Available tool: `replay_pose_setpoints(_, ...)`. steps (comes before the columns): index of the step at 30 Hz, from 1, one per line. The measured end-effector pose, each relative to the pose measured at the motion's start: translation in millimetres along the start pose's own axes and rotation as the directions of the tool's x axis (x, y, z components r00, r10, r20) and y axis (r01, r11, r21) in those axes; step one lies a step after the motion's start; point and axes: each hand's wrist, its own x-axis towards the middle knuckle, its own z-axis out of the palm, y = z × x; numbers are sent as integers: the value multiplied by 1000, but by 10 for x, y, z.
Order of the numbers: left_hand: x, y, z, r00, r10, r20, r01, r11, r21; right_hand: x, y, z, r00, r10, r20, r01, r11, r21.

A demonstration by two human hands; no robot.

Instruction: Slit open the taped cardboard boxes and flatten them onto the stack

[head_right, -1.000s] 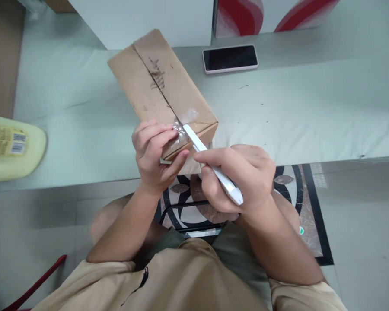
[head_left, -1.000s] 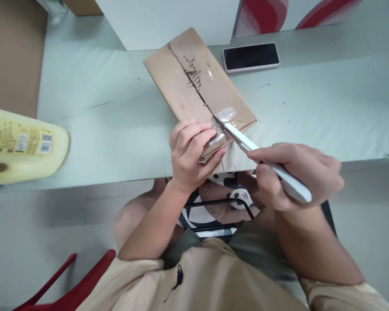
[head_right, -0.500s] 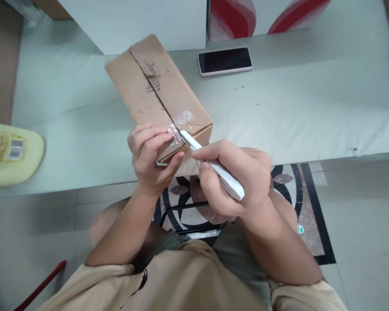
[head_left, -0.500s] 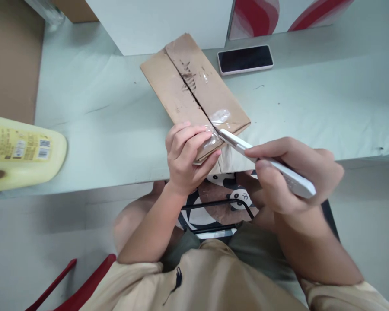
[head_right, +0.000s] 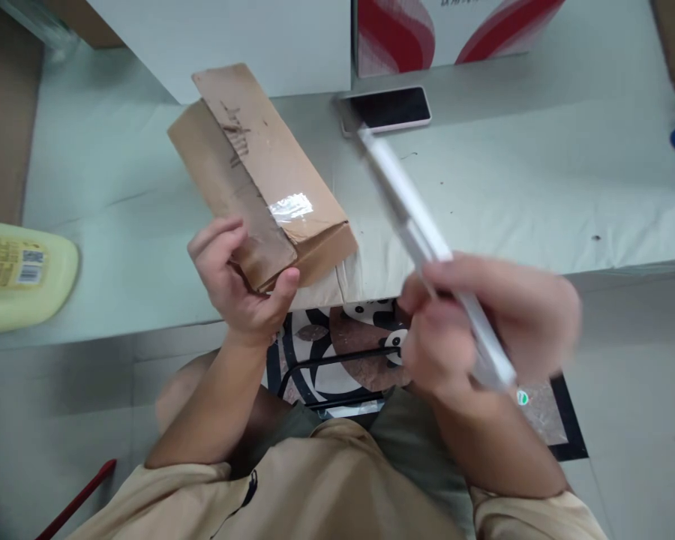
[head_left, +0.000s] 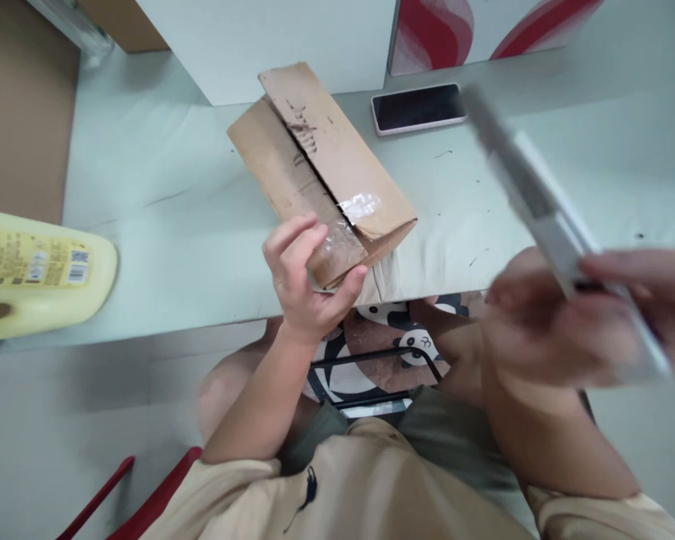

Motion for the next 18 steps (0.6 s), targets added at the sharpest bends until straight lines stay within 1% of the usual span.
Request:
replay_pose_setpoints(1, 9, 6, -7, 1000, -3, -4, 3, 1000, -9, 55, 10, 48, 997, -15, -76, 15, 1000, 3)
replay_pose_setpoints(2, 16, 8, -14, 1000, -5, -16, 5, 1000, -23, 114, 27, 99, 993, -26, -114, 25, 1000, -8)
replay_pose_setpoints(3, 19, 7, -21, 1000, -11, -29, 9, 999, -37, 170, 52, 148, 995, -18, -97, 14, 999, -42)
replay_pose_setpoints(4, 20, 3, -28, 999, -21, -37, 20, 999, -49, 218, 86, 192, 1000, 18, -20, -20, 995, -102)
replay_pose_setpoints(5, 17, -7, -33, 998, -38, -41, 36, 998, -60, 255, 126, 228, 995, 81, 64, -68, 981, -183)
replay_pose_setpoints(6, 12, -21, -36, 997, -59, -40, 56, 996, -72, 281, 170, 257, 976, 165, 141, -121, 953, -277)
replay_pose_setpoints(7, 7, -41, -37, 996, -77, -41, 73, 993, -88, 296, 215, 278, 947, 252, 200, -166, 915, -367)
replay_pose_setpoints(9, -4, -101, -33, 994, -94, -63, 85, 989, -124, 306, 297, 305, 885, 388, 258, -218, 834, -507)
replay_pose_setpoints(12, 1, -239, -32, 985, -62, -160, 39, 989, -139, 303, 377, 324, 798, 518, 307, -240, 741, -627)
replay_pose_setpoints(14, 23, -348, -60, 976, -34, -217, 14, 995, -94, 301, 407, 331, 743, 580, 335, -246, 702, -668)
replay_pose_setpoints(15, 38, -401, -87, 970, -27, -240, 13, 998, -60, 298, 419, 334, 725, 592, 351, -239, 695, -678)
replay_pose_setpoints(16, 55, -449, -121, 963, -27, -269, 22, 1000, -22, 293, 431, 338, 723, 588, 363, -222, 695, -684)
replay_pose_setpoints(17, 72, -492, -163, 952, -37, -303, 44, 999, 16, 284, 443, 343, 736, 568, 369, -195, 700, -687)
replay_pose_setpoints(18, 87, -527, -210, 939, -57, -338, 78, 996, 48, 272, 455, 350, 759, 534, 372, -162, 708, -687)
